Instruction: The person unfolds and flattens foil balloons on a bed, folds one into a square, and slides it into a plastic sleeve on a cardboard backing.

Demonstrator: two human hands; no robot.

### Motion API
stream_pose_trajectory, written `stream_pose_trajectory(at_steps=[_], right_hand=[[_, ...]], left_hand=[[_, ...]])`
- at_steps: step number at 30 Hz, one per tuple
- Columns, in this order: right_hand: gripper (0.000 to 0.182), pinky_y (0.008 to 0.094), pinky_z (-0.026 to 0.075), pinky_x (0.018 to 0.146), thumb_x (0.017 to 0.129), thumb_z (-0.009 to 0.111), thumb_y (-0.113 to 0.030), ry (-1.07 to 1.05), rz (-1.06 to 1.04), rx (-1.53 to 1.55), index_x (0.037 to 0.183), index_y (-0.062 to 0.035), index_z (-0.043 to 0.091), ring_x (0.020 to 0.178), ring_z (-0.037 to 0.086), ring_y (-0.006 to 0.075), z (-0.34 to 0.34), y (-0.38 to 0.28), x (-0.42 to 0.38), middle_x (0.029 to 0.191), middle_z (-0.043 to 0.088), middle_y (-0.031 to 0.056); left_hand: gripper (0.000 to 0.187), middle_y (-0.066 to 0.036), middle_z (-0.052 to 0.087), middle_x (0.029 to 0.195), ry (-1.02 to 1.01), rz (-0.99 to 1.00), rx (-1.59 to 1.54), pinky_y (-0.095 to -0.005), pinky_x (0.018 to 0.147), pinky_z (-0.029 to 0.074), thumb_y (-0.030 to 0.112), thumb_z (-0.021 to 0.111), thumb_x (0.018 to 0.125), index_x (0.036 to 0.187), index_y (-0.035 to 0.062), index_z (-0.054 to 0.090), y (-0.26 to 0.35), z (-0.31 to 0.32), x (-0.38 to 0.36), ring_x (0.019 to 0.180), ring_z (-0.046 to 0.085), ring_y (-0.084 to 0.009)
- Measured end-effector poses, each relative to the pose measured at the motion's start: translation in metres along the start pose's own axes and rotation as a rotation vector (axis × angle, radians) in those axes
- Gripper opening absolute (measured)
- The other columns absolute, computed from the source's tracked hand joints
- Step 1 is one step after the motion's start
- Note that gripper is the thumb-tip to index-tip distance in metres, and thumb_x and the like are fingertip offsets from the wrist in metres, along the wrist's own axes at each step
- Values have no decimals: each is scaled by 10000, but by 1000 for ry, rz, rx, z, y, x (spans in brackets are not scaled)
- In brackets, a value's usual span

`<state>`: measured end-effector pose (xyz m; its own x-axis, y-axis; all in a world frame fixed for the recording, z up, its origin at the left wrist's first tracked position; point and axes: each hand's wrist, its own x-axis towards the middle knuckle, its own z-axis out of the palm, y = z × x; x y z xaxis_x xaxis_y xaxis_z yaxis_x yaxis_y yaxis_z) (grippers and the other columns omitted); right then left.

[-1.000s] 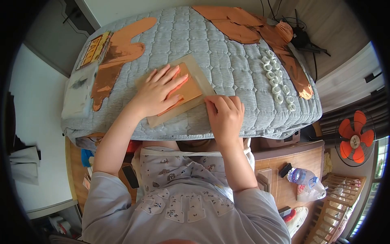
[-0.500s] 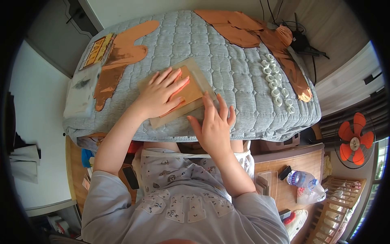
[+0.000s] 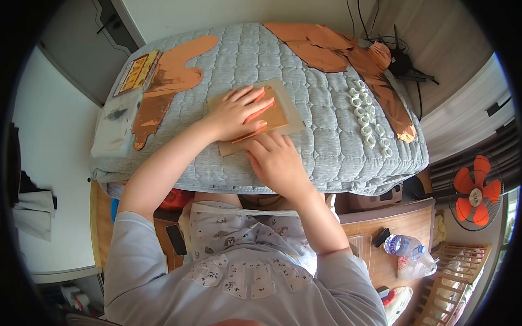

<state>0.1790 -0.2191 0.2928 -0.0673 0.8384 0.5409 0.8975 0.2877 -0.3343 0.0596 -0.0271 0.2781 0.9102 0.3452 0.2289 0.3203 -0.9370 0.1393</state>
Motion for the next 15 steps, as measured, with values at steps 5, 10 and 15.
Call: stream_pose_trajectory(at_steps=[5, 10, 15], right_hand=[[124, 426, 467, 898, 888, 711, -136, -162, -76, 118, 994, -96, 660, 1004, 613, 302, 0, 9, 7, 1018, 650, 82], [127, 415, 467, 910, 872, 725, -126, -173, -101, 133, 964, -84, 648, 1016, 605, 299, 2, 11, 5, 1032, 639, 73], [127, 410, 468, 925, 853, 724, -91, -139, -124, 105, 935, -65, 631, 1029, 584, 310, 3, 9, 3, 1043, 617, 78]], left_hand=[[660, -111, 347, 1654, 12, 40, -7, -530, 1245, 203, 577, 533, 978, 1561, 279, 451, -3, 5, 7, 1542, 264, -327], [672, -92, 332, 1664, -6, 31, -7, -532, 1258, 177, 584, 534, 976, 1575, 300, 424, -3, 5, 7, 1549, 251, -323], [631, -101, 348, 1657, 18, 37, 11, -519, 1244, 202, 490, 558, 994, 1579, 298, 421, 0, 4, 5, 1546, 264, -292]])
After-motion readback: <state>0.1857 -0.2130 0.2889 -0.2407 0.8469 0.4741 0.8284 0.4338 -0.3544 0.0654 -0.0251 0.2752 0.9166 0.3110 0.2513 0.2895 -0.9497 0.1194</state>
